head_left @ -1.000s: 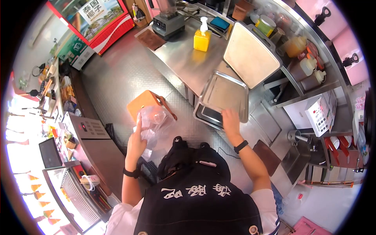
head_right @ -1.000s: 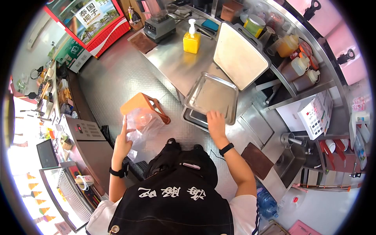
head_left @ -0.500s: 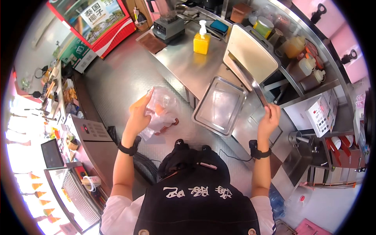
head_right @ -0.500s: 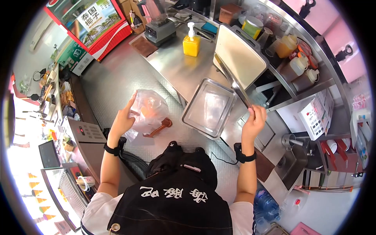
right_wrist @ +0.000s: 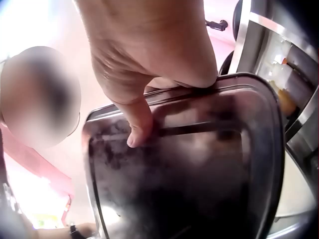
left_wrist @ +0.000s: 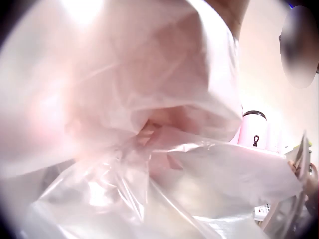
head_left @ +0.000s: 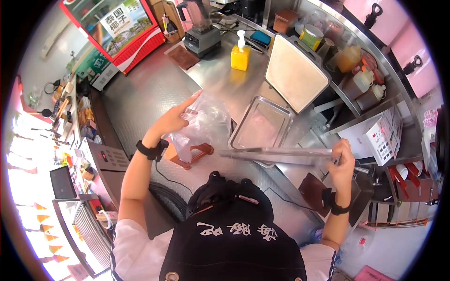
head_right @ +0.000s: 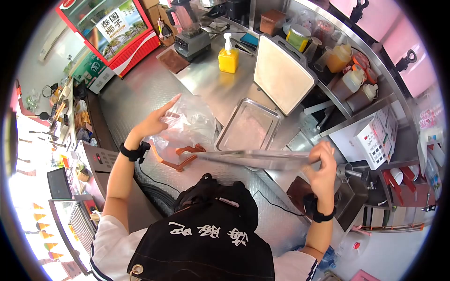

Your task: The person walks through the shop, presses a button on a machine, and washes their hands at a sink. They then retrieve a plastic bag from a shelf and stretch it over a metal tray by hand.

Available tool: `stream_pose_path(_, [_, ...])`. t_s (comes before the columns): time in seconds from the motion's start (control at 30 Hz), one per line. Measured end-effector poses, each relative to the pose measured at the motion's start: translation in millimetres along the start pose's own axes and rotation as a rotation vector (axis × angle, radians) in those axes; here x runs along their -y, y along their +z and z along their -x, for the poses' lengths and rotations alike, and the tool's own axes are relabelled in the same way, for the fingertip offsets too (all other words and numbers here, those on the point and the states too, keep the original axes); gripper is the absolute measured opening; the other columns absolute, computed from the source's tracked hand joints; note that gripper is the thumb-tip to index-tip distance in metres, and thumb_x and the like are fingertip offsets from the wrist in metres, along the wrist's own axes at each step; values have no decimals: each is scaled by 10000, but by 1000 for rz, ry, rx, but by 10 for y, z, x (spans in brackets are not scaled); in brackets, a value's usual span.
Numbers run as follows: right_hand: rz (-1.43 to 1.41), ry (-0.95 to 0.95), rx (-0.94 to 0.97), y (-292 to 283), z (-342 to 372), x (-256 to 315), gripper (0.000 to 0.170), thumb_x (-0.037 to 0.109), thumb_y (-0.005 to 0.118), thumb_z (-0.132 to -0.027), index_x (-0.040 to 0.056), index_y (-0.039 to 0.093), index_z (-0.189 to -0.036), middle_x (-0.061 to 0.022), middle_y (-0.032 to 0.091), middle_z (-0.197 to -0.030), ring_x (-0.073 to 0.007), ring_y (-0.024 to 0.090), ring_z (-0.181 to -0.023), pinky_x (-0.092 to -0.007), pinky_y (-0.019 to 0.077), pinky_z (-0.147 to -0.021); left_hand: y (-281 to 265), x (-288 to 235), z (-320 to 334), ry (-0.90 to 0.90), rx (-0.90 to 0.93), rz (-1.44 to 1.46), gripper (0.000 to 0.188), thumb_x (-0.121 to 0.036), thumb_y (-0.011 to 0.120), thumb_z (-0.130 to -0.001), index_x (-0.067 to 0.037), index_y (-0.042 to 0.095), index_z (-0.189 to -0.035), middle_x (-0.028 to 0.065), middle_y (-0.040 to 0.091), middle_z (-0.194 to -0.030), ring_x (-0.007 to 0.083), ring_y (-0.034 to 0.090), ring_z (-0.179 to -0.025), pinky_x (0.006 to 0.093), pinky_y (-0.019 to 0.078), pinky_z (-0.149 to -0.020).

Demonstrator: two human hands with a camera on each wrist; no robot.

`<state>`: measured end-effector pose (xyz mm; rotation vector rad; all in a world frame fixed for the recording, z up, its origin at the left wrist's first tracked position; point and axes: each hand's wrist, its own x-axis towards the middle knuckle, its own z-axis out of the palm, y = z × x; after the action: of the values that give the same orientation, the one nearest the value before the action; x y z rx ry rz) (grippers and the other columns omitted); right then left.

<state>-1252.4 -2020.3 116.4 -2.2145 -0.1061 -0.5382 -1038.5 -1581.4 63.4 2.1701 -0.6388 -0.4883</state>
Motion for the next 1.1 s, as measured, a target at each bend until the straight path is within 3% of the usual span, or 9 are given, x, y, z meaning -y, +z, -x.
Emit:
stream_pose_path(0.03, [-2,-2,3,-37,3,87,242,54,687,-562,64,471,-670,-37,474,-733,-205,403,-701,-307,293,-728,-27,-98,-20,-5,85,70,956,185,399,-599,-138,200,-1477,52,225,-1527,240,551,-1162,300,401,-970])
stream_pose_path(0.13, [-49,-253,78,-79,-9,291,179,-31,601,-519,76,457,-532,0,446,-614,-190,431,-638,-318,285,-698,-65,-254,-134,-20,246,173,976,186,392,-588,-148,187,-1483,37,199,-1535,226,569,-1134,291,428,-929])
stream_pose_path(0.27, [-247,-355,170,-35,-107,242,179,4,625,-523,82,465,-544,1,454,-628,-197,434,-646,-327,305,-677,-96,-301,-298,5,444,242,993,171,405,-584,-172,178,-1487,26,177,-1538,210,570,-1127,272,456,-861])
stream_pose_path(0.47, [-360,-412,113,255,-283,110,173,-1,627,-574,76,474,-588,-9,459,-650,-197,425,-659,-310,319,-646,-180,-621,-432,61,579,122,996,172,405,-590,-199,186,-1488,36,169,-1541,204,575,-1099,274,454,-868])
stream_pose_path(0.7, [-216,-390,-66,370,-285,-33,175,-59,584,-574,51,451,-598,-24,461,-666,-195,421,-684,-286,309,-660,-330,-1036,-198,69,598,-15,978,187,400,-603,-203,216,-1481,62,191,-1537,200,584,-1070,312,436,-921])
stream_pose_path(0.8, [-119,-324,-201,430,-203,-55,176,-66,580,-567,54,457,-605,-35,470,-677,-202,428,-693,-292,303,-669,-379,-1089,-80,12,525,-66,977,191,397,-602,-199,221,-1480,88,221,-1527,218,588,-1080,319,418,-942])
stream_pose_path(0.87, [-15,-262,-277,476,-125,-52,171,-60,579,-556,57,468,-616,-47,488,-686,-218,452,-706,-312,309,-687,-370,-1105,-14,77,351,-277,966,176,408,-607,-192,218,-1480,106,243,-1517,228,577,-1114,320,406,-950])
stream_pose_path(0.97, [104,-329,-308,606,-51,23,170,-52,578,-549,58,481,-633,-52,504,-696,-235,482,-726,-338,315,-705,-252,-1192,38,23,354,-14,959,144,426,-616,-188,193,-1485,118,266,-1506,247,514,-1203,318,379,-975])
stream_pose_path(1.1, [130,-464,-304,880,101,-12,168,17,605,-570,98,499,-671,-24,526,-763,-228,503,-764,-357,308,-742,70,-1353,-102,56,366,55,962,116,444,-621,-187,161,-1489,112,284,-1498,257,466,-1251,310,368,-988])
